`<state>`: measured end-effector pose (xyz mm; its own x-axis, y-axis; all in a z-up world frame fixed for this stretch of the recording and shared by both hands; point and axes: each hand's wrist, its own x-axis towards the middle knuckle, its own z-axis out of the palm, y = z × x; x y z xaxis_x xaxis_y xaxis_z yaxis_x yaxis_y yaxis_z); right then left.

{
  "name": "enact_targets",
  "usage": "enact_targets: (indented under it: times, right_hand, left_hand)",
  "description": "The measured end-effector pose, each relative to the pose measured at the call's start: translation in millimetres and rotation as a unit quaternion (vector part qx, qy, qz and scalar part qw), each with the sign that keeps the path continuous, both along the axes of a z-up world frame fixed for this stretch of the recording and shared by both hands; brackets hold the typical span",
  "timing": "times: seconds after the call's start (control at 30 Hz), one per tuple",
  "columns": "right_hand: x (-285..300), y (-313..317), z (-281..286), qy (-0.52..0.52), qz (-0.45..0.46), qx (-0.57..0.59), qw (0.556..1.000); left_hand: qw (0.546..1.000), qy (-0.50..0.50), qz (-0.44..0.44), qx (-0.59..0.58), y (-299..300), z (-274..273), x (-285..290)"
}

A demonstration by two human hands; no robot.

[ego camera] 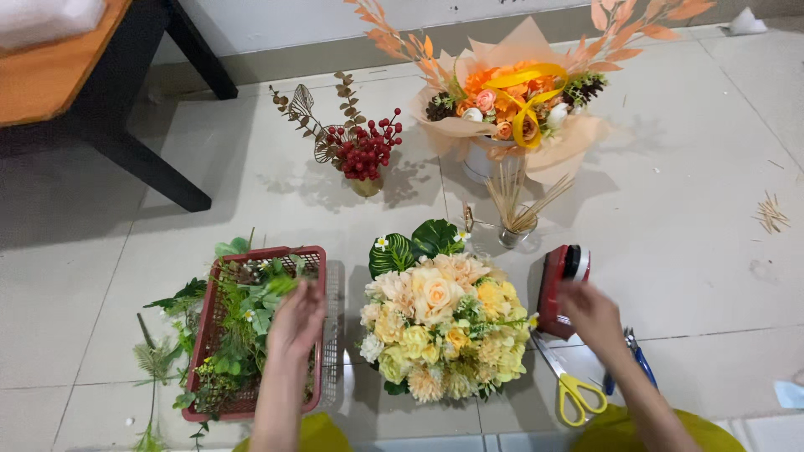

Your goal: The person arranges artificial flowers and greenery by trimming stems with wire cutters and inserting them into a bouquet.

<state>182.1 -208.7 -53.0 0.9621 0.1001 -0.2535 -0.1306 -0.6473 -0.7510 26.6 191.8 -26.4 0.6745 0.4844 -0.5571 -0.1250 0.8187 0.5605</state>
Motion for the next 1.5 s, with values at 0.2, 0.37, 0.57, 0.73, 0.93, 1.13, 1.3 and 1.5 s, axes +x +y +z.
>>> enact_targets:
  times: [0.2, 0.37, 0.57, 0.73, 0.93, 1.13, 1.3, 1.5]
  right_hand:
    - [98.6, 24.5, -16.3, -0.217, 0.079, -0.049, 0.972]
    - [126.3, 41.5, -27.5, -0.233, 0.076, -0.124, 0.962]
    - [143.2, 49.4, -46.6, -0.263, 0.075, -0.203, 0.94]
    - [154.0, 54.7, -65.6, -0.369, 0.079, -0.303, 0.875]
    - [149.6, 61.6, -55.6, -0.255, 0.007, -0.118, 0.96]
    - [166.8, 47.0, -76.1, -0.249, -0.007, -0.041, 0.968]
    - [149.2, 39.3, -48.3, -0.288, -0.005, -0.016, 0.958]
    - [154.3, 32.6, -41.1, -0.333, 0.002, 0.064, 0.941]
  left_hand:
    - [0.982, -0.04, 0.173, -0.064, -18.4, -13.9, -56.9]
    - [0.979, 0.02, 0.202, -0.001, -12.9, -10.1, -57.8]
    - [0.961, 0.013, 0.275, 0.006, -5.9, -13.9, -46.3]
    - [0.973, 0.004, 0.23, 0.03, 9.4, -52.8, -44.8]
    - [0.981, 0.017, 0.191, 0.017, -6.9, -18.3, -45.6]
    - [0.978, -0.002, 0.208, 0.023, 4.9, -49.4, -43.4]
    - [0.979, 0.013, 0.202, 0.009, -1.2, -33.5, -44.1]
    - [0.98, -0.01, 0.198, 0.006, 4.8, -49.5, -43.8]
